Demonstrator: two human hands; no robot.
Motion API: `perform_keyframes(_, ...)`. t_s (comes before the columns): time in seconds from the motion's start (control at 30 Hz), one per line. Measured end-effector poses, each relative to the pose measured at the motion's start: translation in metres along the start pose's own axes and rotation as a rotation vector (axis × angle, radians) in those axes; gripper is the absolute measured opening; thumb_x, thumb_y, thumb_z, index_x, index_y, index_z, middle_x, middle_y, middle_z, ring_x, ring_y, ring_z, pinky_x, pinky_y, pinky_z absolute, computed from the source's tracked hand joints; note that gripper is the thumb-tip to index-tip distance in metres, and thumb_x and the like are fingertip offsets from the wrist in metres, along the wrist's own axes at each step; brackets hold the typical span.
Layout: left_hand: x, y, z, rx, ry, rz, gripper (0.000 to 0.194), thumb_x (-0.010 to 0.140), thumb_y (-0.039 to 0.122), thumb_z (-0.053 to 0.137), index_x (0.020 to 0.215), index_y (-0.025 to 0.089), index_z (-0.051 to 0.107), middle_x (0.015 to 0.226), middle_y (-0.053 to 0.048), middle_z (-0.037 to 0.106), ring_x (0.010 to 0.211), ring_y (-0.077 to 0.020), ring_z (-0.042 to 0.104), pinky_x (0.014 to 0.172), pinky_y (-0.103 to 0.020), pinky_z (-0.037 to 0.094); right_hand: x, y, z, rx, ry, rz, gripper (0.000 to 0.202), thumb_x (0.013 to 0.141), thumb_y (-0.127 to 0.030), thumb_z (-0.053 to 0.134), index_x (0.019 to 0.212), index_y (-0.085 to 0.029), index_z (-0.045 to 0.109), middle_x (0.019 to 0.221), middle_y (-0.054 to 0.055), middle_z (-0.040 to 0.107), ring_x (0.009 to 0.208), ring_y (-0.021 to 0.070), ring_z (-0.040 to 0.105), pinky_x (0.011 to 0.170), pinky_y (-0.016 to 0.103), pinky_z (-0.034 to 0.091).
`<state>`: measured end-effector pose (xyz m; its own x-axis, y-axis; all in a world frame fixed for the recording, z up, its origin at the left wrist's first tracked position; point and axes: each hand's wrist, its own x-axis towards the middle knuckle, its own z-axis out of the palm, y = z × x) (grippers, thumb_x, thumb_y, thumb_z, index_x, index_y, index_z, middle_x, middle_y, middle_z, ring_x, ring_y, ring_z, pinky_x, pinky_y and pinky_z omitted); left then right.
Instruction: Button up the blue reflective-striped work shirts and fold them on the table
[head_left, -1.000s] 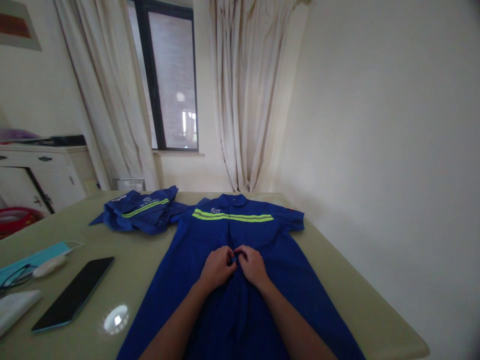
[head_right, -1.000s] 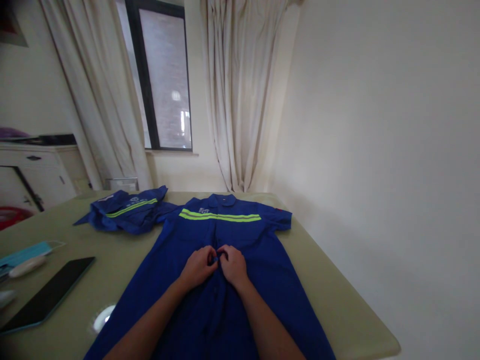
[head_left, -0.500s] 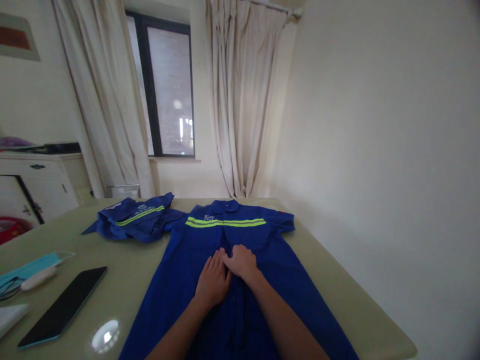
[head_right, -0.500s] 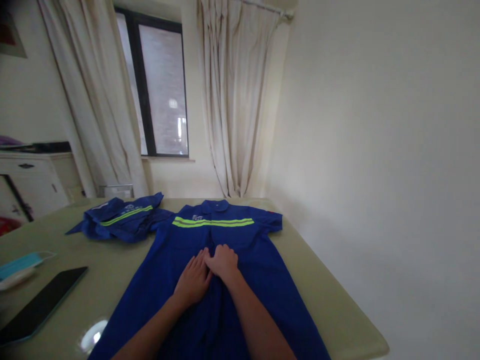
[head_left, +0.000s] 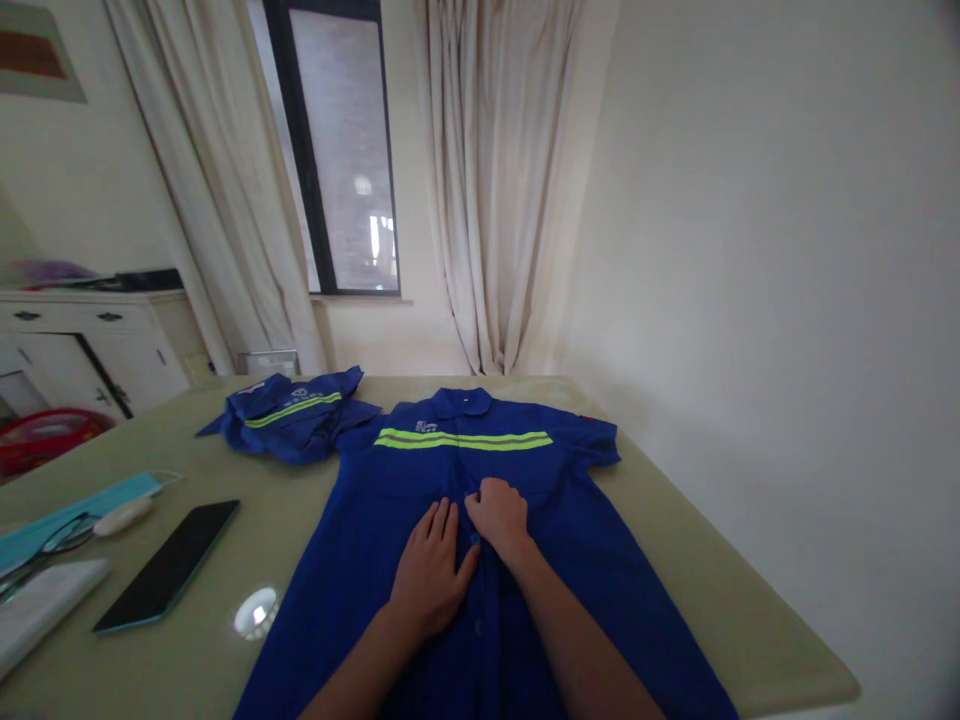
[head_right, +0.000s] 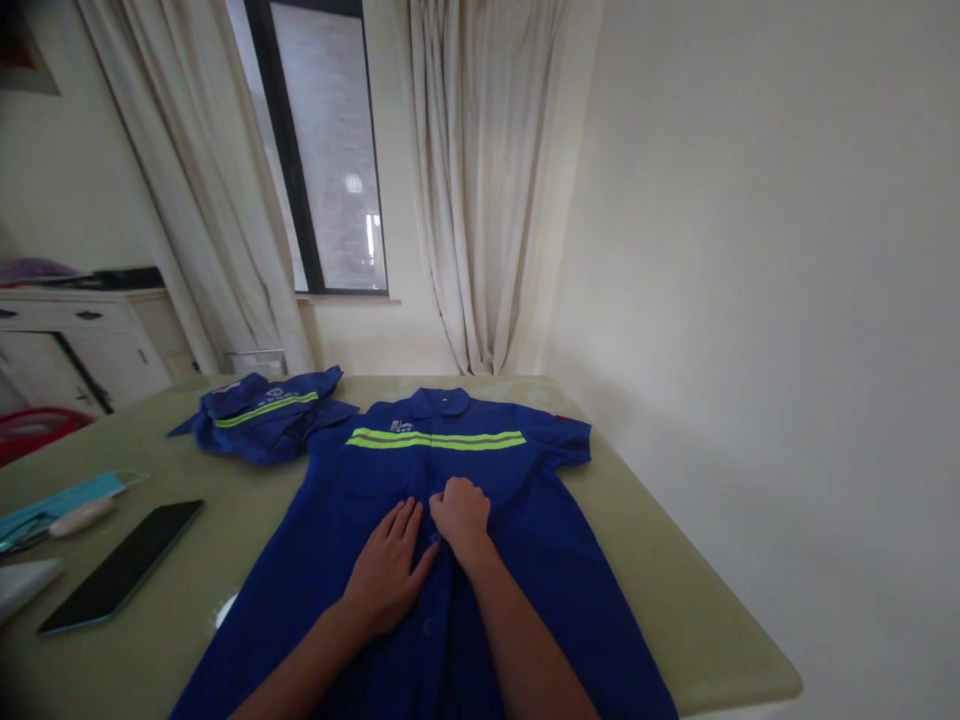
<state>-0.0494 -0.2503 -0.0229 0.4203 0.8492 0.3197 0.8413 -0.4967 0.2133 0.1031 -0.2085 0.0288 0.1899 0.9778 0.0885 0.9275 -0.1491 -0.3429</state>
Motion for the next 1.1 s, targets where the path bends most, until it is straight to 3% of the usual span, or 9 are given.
perform_keyframes(0.17, 0.035, -0.006, -0.026, 0.034, -0.04, -0.04, 0.045, 0.104, 0.047, 0.035, 0.139, 0.031, 0.058, 0.138, -0.009, 0.061, 0.124, -0.0313, 0.052, 0.099, -0.047, 0.044, -0.003, 0.009, 0.006, 0.163, 0.072, -0.035, 0.02, 0.097, -0.034, 0.051, 0.096, -0.025, 0.069, 0.105, 0.003, 0.068, 0.086, 0.0178, 0.068, 0.069, 0.027, 0.042)
perform_keyframes(0.27, 0.062, -0.001, -0.033, 0.098, -0.055, -0.154, 0.039, 0.104, 0.043, 0.036, 0.118, 0.028, 0.068, 0.12, -0.01, 0.064, 0.11, -0.0313, 0.056, 0.087, -0.044, 0.045, -0.001, 0.014, 0.007, 0.307, 0.141, -0.028, 0.017, 0.095, -0.032, 0.055, 0.087, -0.024, 0.069, 0.1, 0.002, 0.067, 0.083, 0.0157, 0.065, 0.068, 0.025, 0.041)
perform_keyframes(0.37, 0.077, 0.004, -0.029, 0.107, -0.01, -0.207, 0.03, 0.101, 0.032, 0.042, 0.115, 0.022, 0.067, 0.112, -0.012, 0.064, 0.107, -0.0312, 0.056, 0.085, -0.042, 0.044, 0.003, 0.017, 0.011, 0.402, 0.215, -0.04, 0.012, 0.09, -0.027, 0.059, 0.083, -0.024, 0.068, 0.096, 0.002, 0.067, 0.083, 0.0161, 0.065, 0.072, 0.025, 0.044)
perform_keyframes(0.57, 0.075, -0.008, -0.011, -0.086, -0.003, -0.05, 0.02, 0.098, 0.023, 0.049, 0.108, 0.027, 0.066, 0.115, -0.004, 0.065, 0.107, -0.024, 0.057, 0.088, -0.036, 0.042, 0.008, 0.019, 0.019, 0.499, 0.225, -0.035, 0.009, 0.084, -0.021, 0.061, 0.082, -0.023, 0.069, 0.097, 0.004, 0.069, 0.084, 0.0189, 0.069, 0.075, 0.026, 0.049)
perform_keyframes(0.77, 0.075, -0.013, -0.016, -0.157, -0.094, -0.138, 0.015, 0.094, 0.023, 0.052, 0.101, 0.026, 0.065, 0.109, -0.001, 0.069, 0.106, -0.0222, 0.06, 0.085, -0.035, 0.042, 0.004, 0.019, 0.019, 0.48, 0.149, 0.019, 0.011, 0.077, -0.016, 0.062, 0.08, -0.022, 0.071, 0.093, 0.005, 0.072, 0.084, 0.0201, 0.07, 0.075, 0.027, 0.049)
perform_keyframes(0.93, 0.08, -0.014, -0.021, -0.121, -0.197, -0.145, 0.009, 0.088, 0.028, 0.058, 0.087, 0.026, 0.066, 0.094, -0.003, 0.072, 0.097, -0.026, 0.064, 0.075, -0.034, 0.043, -0.002, 0.019, 0.019, 0.451, 0.078, 0.037, 0.005, 0.075, -0.023, 0.067, 0.079, -0.022, 0.07, 0.086, 0.004, 0.074, 0.085, 0.0221, 0.07, 0.072, 0.027, 0.045)
perform_keyframes(1.0, 0.081, -0.013, -0.021, -0.12, -0.197, -0.148, 0.009, 0.087, 0.028, 0.058, 0.084, 0.024, 0.065, 0.088, -0.004, 0.072, 0.092, -0.0266, 0.065, 0.073, -0.035, 0.043, 0.0, 0.021, 0.02, 0.47, 0.073, 0.016, 0.006, 0.076, -0.024, 0.066, 0.079, -0.021, 0.07, 0.085, 0.004, 0.074, 0.083, 0.0212, 0.069, 0.07, 0.027, 0.044)
perform_keyframes(1.1, 0.075, -0.01, -0.019, -0.127, -0.13, -0.119, 0.013, 0.093, 0.025, 0.051, 0.091, 0.023, 0.064, 0.095, -0.004, 0.07, 0.096, -0.0253, 0.063, 0.081, -0.036, 0.044, 0.005, 0.023, 0.022, 0.519, 0.098, 0.0, 0.008, 0.077, -0.022, 0.063, 0.076, -0.019, 0.07, 0.083, 0.005, 0.074, 0.08, 0.0202, 0.068, 0.071, 0.027, 0.044)
